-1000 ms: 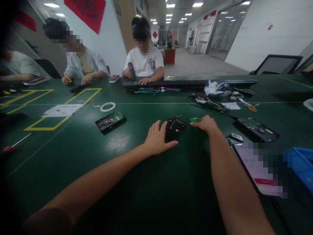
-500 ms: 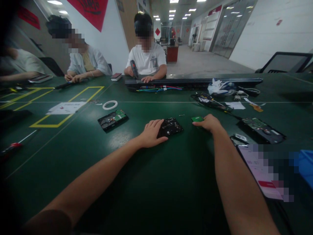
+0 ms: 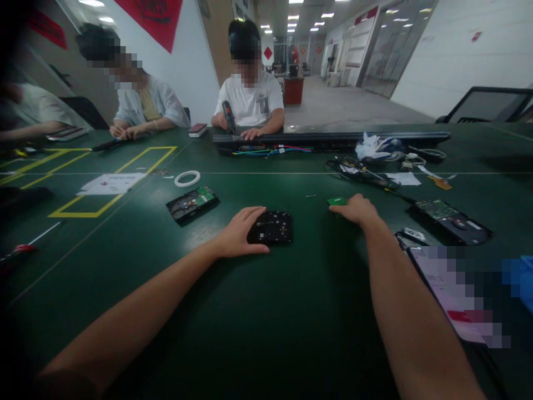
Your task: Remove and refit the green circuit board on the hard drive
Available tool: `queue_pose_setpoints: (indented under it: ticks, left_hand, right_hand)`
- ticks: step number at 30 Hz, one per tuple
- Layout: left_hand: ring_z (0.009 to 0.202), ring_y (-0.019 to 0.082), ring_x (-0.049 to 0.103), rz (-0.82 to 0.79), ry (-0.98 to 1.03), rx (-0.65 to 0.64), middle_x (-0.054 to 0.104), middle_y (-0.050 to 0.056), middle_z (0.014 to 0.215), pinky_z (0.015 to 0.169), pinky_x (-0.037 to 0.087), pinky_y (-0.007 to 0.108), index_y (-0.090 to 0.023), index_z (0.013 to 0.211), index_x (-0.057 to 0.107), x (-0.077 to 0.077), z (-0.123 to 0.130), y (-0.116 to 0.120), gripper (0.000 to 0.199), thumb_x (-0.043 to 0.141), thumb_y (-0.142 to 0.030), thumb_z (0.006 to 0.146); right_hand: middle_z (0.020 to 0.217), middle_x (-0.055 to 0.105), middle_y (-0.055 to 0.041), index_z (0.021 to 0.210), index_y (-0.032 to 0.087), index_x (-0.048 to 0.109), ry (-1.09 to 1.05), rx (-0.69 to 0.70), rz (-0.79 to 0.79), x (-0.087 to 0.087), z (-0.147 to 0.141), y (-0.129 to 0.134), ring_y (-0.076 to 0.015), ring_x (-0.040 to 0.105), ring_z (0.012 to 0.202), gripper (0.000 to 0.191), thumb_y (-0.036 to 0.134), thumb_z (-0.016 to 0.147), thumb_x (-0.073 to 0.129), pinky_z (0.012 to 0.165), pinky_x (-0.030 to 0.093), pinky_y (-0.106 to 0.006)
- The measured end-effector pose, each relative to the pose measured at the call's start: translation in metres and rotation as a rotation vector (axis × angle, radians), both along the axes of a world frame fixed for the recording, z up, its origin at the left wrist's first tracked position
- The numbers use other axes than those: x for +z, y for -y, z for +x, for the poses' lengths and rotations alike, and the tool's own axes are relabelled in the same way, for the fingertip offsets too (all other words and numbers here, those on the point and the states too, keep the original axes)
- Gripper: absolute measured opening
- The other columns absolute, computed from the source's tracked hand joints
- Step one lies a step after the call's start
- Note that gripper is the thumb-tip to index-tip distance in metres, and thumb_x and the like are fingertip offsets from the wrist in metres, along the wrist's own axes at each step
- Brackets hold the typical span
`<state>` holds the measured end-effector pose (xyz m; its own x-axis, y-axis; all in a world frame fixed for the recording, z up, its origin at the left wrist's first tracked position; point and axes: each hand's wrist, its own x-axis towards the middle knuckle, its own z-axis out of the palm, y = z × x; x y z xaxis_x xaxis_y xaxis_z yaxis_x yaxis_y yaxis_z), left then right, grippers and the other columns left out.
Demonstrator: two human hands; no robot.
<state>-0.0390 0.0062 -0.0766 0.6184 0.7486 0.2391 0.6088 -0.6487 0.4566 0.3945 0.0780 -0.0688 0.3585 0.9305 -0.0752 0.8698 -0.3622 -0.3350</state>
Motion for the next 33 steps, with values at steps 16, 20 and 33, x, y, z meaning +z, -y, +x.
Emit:
queue_pose_setpoints:
  ticks: [16,20,33]
  left_hand:
    - [0.149,0.039,0.043,0.038,0.002,0.085,0.048,0.019,0.159,0.125,0.039,0.059,-0.021,0.166,0.033,-0.002,0.004,0.001,0.11,0.074,-0.079,0.082]
    - [0.148,0.039,0.045,0.053,0.017,0.067,0.05,0.019,0.157,0.124,0.039,0.059,-0.022,0.165,0.035,-0.005,0.003,-0.001,0.108,0.075,-0.077,0.082]
    - [0.153,0.041,0.039,0.07,0.038,0.07,0.045,0.02,0.161,0.126,0.036,0.063,-0.022,0.164,0.039,-0.009,-0.004,-0.008,0.097,0.072,-0.072,0.088]
  right_hand:
    - [0.134,0.066,-0.0207,0.138,0.018,0.059,-0.2,0.242,0.321,0.012,-0.099,0.033,-0.0388,0.064,0.122,0.077,0.066,0.08,0.078,0.098,0.056,-0.049]
    - [0.086,0.067,-0.0067,0.114,0.025,0.067,-0.94,0.458,0.035,0.024,-0.115,0.038,-0.0162,0.058,0.063,0.05,0.042,0.075,0.094,0.042,0.039,-0.025]
    - [0.08,0.064,-0.0004,0.1,0.021,0.062,-1.608,0.311,-0.234,0.009,-0.109,0.043,-0.0065,0.058,0.054,0.027,0.026,0.085,0.084,0.031,0.027,-0.01]
